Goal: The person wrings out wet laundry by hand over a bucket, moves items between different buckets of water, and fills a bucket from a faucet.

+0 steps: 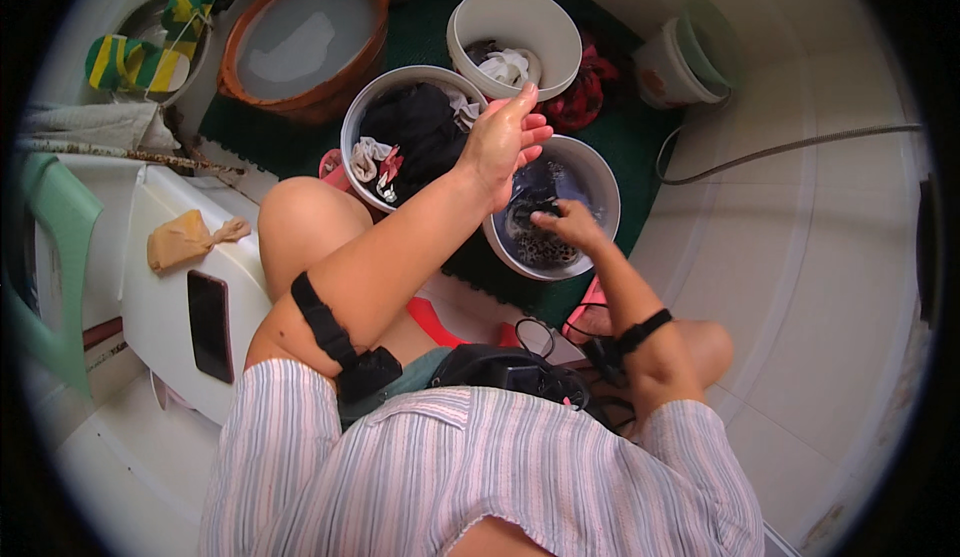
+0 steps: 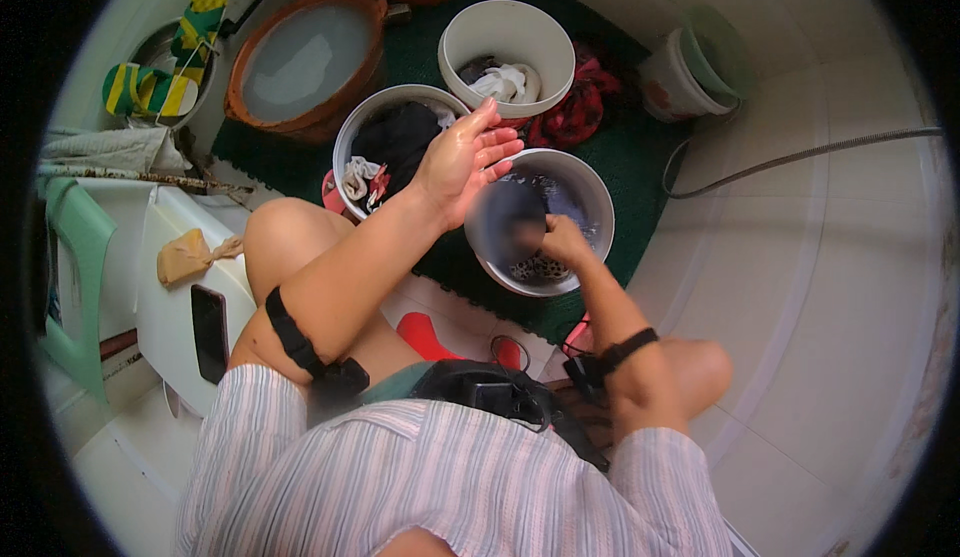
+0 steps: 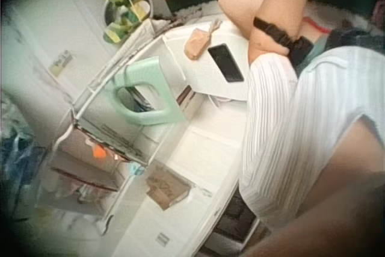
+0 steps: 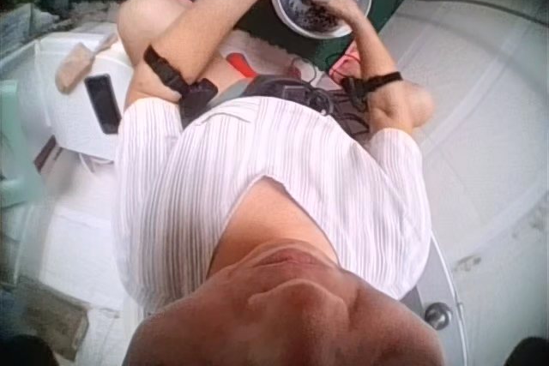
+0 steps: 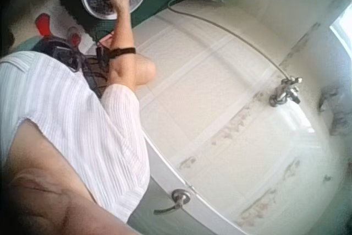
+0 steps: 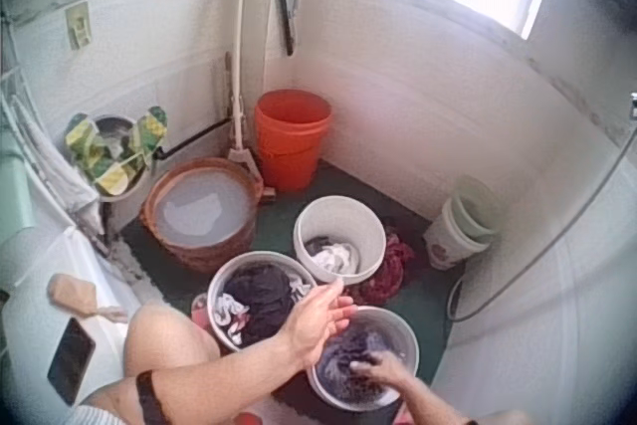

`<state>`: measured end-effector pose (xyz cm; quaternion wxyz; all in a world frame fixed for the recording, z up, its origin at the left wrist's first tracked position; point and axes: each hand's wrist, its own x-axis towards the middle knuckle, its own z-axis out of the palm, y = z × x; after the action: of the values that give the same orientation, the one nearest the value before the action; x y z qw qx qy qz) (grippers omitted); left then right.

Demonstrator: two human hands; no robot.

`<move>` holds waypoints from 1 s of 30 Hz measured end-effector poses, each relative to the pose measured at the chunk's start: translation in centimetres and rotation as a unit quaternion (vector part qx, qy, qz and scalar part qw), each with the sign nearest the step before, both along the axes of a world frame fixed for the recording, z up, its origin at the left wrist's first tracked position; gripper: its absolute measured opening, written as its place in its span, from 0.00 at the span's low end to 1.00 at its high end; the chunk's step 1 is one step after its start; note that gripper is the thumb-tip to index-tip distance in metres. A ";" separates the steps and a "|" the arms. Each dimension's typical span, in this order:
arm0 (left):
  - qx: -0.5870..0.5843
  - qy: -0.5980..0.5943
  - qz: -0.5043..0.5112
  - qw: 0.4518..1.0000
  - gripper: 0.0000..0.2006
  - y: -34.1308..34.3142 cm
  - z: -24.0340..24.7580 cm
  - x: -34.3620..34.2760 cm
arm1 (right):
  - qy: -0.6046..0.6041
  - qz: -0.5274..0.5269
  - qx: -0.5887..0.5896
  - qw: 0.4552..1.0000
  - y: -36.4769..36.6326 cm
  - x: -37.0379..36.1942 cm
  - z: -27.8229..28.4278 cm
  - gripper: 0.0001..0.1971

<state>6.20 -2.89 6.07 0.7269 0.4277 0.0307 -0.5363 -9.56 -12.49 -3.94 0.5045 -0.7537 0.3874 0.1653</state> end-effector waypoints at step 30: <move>-0.044 -0.002 0.025 0.999 0.15 0.8 1.9 -0.2 | 0.223 0.150 -0.278 0.922 1.1 6.3 0.9 0.29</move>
<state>5.98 -2.09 8.01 0.7585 0.3951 0.0166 -0.5180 -3.28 -11.40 -3.02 0.1449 -0.8566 0.4024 0.2886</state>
